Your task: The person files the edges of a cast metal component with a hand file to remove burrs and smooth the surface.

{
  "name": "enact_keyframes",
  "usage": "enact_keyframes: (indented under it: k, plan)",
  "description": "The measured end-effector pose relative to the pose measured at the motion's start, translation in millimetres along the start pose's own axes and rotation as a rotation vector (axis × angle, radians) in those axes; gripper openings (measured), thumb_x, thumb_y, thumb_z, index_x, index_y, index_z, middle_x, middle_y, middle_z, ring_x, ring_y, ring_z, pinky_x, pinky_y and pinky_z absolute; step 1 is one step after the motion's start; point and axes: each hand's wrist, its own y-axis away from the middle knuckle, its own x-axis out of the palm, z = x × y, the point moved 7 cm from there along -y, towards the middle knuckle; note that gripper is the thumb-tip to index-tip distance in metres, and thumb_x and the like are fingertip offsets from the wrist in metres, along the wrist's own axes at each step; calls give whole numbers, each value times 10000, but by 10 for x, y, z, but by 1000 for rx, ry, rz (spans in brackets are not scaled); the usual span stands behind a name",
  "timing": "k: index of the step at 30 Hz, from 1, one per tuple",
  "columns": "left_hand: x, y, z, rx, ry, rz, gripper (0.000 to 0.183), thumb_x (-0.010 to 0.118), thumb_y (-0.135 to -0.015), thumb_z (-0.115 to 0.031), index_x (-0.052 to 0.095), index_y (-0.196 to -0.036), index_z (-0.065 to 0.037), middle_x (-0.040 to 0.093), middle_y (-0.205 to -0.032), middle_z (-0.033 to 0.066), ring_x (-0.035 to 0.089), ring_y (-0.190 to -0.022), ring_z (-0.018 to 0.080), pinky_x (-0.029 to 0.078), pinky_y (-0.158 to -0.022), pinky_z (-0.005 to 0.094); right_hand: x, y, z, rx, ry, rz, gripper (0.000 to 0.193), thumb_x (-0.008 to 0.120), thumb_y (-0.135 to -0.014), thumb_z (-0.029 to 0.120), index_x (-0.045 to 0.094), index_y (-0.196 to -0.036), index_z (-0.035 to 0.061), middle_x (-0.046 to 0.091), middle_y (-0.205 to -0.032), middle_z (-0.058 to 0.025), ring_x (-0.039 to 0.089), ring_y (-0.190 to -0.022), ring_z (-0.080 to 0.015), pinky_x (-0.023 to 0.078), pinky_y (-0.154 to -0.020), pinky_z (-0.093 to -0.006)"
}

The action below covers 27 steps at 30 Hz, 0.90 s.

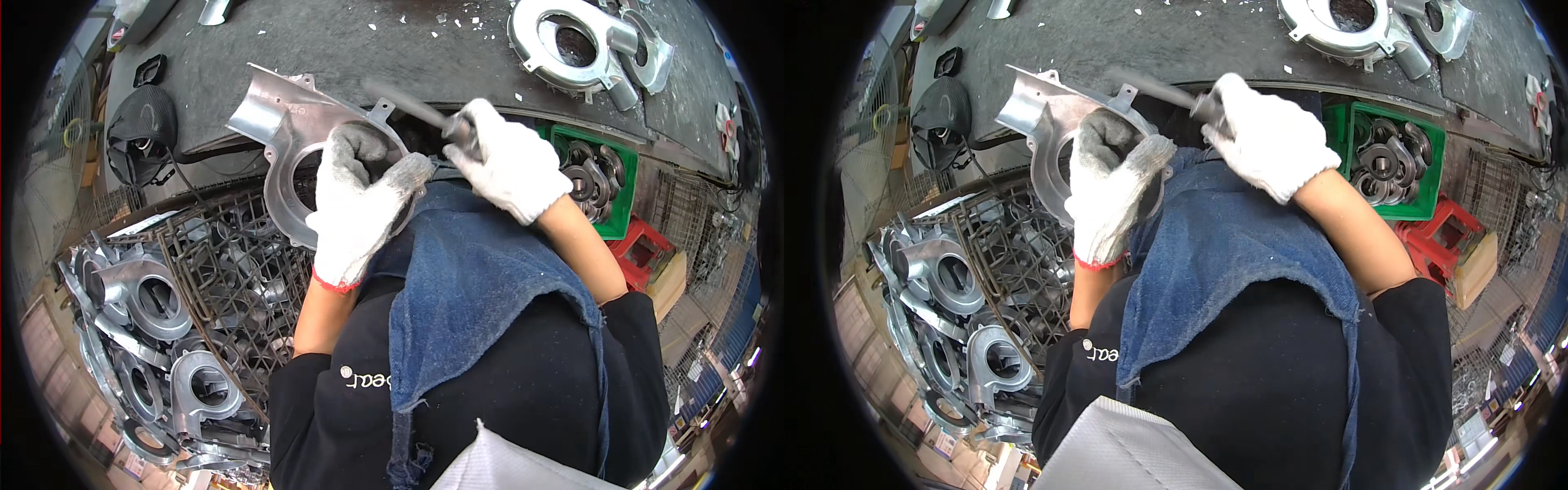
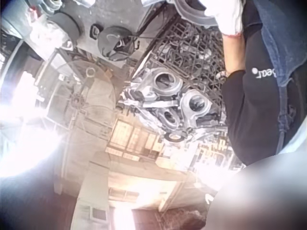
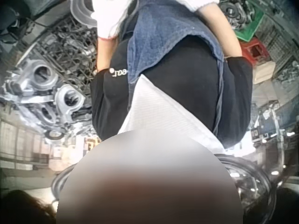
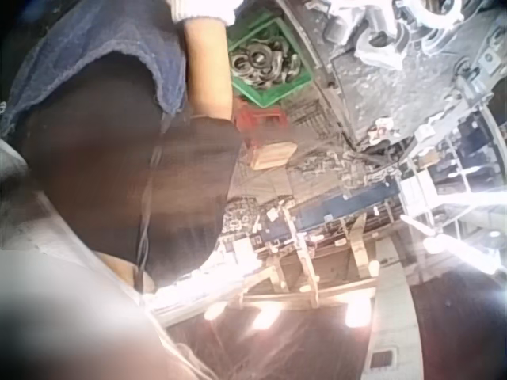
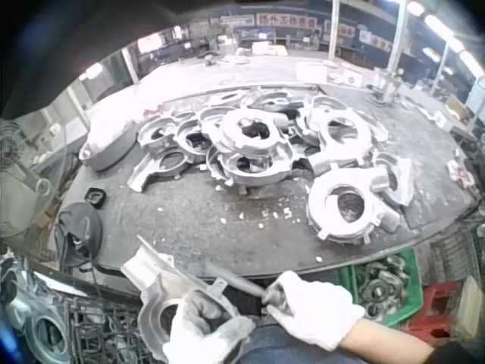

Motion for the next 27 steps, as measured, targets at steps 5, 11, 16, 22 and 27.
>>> enact_keyframes:
  k: [5,11,16,22,27]
  plan:
    - [-56,-50,-193,174,-392,-97,390,865,-766,-38,499,-900,-63,562,-824,12,534,-692,60,487,-598,240,-204,112,202,-107,-132,-90,443,655,-952,385,500,-1259,107,746,-934,-139,732,-885,-360,582,-767,-459]
    - [-100,10,-218,235,-719,-199,411,917,-681,-161,581,-894,-59,535,-821,-26,430,-675,50,410,-615,215,-124,56,166,-75,-8,-25,457,645,-952,425,489,-1249,113,739,-958,-157,726,-863,-395,577,-744,-481]
    - [-125,47,-336,413,-303,-80,427,872,-700,-35,527,-951,-27,631,-863,63,592,-719,102,513,-654,257,-231,39,3,-7,-32,67,510,648,-943,469,478,-1275,120,740,-906,-180,732,-845,-380,571,-761,-476]
    - [-163,-57,-283,137,-3,65,479,829,-678,18,442,-947,-67,608,-917,65,558,-743,84,486,-646,235,-369,155,181,-15,-256,236,530,710,-903,439,513,-1293,138,684,-619,-73,725,-646,-277,564,-680,-385]
    - [-130,-47,-268,97,-17,118,513,827,-667,18,432,-979,-76,604,-948,59,545,-785,97,477,-670,253,-357,157,207,-161,-200,139,511,740,-900,389,530,-1295,141,673,-598,-55,720,-576,-224,555,-642,-349]
